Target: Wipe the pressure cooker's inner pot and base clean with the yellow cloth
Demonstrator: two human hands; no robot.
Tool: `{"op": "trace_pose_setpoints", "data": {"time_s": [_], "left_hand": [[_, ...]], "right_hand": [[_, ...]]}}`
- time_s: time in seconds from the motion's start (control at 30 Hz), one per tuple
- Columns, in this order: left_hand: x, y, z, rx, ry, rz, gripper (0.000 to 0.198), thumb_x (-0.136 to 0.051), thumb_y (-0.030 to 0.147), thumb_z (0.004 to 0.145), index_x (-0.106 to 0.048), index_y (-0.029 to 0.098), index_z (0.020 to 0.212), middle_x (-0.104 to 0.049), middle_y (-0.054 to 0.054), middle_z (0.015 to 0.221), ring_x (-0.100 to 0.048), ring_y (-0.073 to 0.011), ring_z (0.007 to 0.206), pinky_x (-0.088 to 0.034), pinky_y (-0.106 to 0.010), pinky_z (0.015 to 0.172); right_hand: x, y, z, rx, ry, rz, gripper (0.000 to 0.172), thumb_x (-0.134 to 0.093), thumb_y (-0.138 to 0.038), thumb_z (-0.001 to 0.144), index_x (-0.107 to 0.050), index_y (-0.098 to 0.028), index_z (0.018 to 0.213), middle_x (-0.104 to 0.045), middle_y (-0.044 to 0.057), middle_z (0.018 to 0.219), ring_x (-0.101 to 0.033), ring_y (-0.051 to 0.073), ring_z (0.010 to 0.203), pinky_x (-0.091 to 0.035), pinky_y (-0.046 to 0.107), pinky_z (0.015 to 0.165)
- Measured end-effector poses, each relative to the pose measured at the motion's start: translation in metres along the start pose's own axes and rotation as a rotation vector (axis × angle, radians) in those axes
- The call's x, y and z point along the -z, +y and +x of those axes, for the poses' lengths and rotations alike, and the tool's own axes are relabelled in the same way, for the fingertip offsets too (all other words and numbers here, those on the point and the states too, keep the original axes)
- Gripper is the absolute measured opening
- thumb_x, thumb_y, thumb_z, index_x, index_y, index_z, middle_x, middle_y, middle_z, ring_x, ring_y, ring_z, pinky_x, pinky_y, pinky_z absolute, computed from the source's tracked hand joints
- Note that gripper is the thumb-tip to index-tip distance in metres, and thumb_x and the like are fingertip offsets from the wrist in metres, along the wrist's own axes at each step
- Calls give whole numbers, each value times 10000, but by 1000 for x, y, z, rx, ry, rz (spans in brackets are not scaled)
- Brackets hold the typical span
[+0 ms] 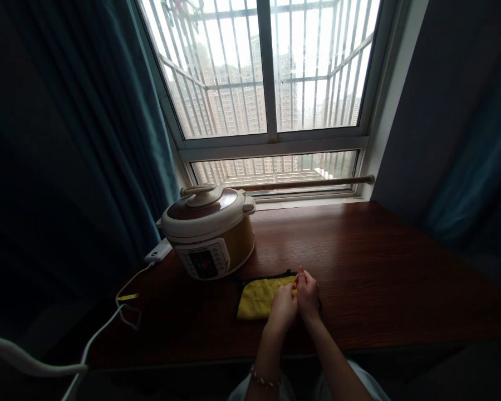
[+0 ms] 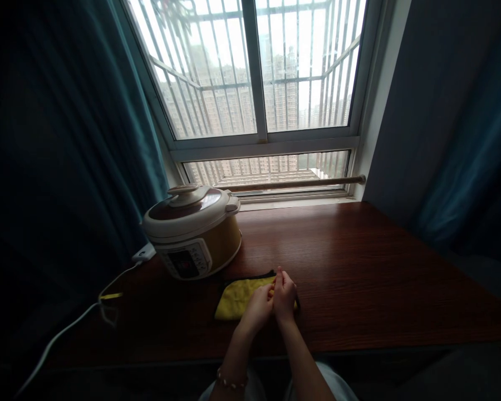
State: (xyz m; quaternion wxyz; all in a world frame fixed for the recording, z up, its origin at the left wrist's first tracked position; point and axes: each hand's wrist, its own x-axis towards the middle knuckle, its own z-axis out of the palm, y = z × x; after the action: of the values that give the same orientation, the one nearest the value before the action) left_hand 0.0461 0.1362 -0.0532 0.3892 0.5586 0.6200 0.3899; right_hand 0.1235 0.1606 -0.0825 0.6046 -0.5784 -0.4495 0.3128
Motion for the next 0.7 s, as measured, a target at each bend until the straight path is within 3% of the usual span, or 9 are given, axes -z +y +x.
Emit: {"op": "trace_pose_setpoints", "data": {"time_s": [0.1, 0.2, 0.33, 0.5, 0.7], "left_hand": [[-1, 3, 2, -72, -155, 283, 189, -482, 152, 776, -640, 149, 881, -667, -49, 759, -603, -153, 696, -418, -223, 653], [7, 7, 5, -31, -68, 424, 233, -426, 144, 818, -610, 113, 957, -657, -98, 896, -601, -169, 831, -414, -239, 739], [20, 8, 4, 42, 24, 593, 254, -453, 149, 810, -591, 94, 1015, -595, -150, 1039, -556, -229, 968, -392, -294, 825], [20, 8, 1, 41, -12, 704, 243, -509, 180, 789, -613, 120, 1000, -571, -131, 1062, -546, -223, 972, -380, -289, 858], [18, 10, -3, 9, -17, 761, 228, -516, 242, 792, -617, 134, 965, -561, -122, 1057, -541, -220, 958, -390, -287, 850]], "right_hand": [[2, 2, 2, -29, 29, -44, 488, -333, -577, 842, -419, -201, 542, -459, -26, 467, -434, 125, 467, -304, 227, 510], [3, 4, 3, -54, 18, -140, 492, -319, -568, 848, -427, -203, 536, -498, -9, 480, -448, 131, 474, -307, 232, 517], [2, 4, 2, -58, -120, -307, 474, -295, -501, 878, -480, -203, 560, -555, 17, 499, -500, 143, 490, -300, 237, 516], [2, 0, 0, -14, -223, -645, 356, -377, -355, 877, -567, -205, 614, -663, 71, 702, -576, 162, 644, -279, 241, 540], [9, -1, 4, -63, -221, -719, 318, -382, -272, 861, -612, -195, 655, -671, 107, 740, -584, 179, 632, -252, 254, 512]]}}
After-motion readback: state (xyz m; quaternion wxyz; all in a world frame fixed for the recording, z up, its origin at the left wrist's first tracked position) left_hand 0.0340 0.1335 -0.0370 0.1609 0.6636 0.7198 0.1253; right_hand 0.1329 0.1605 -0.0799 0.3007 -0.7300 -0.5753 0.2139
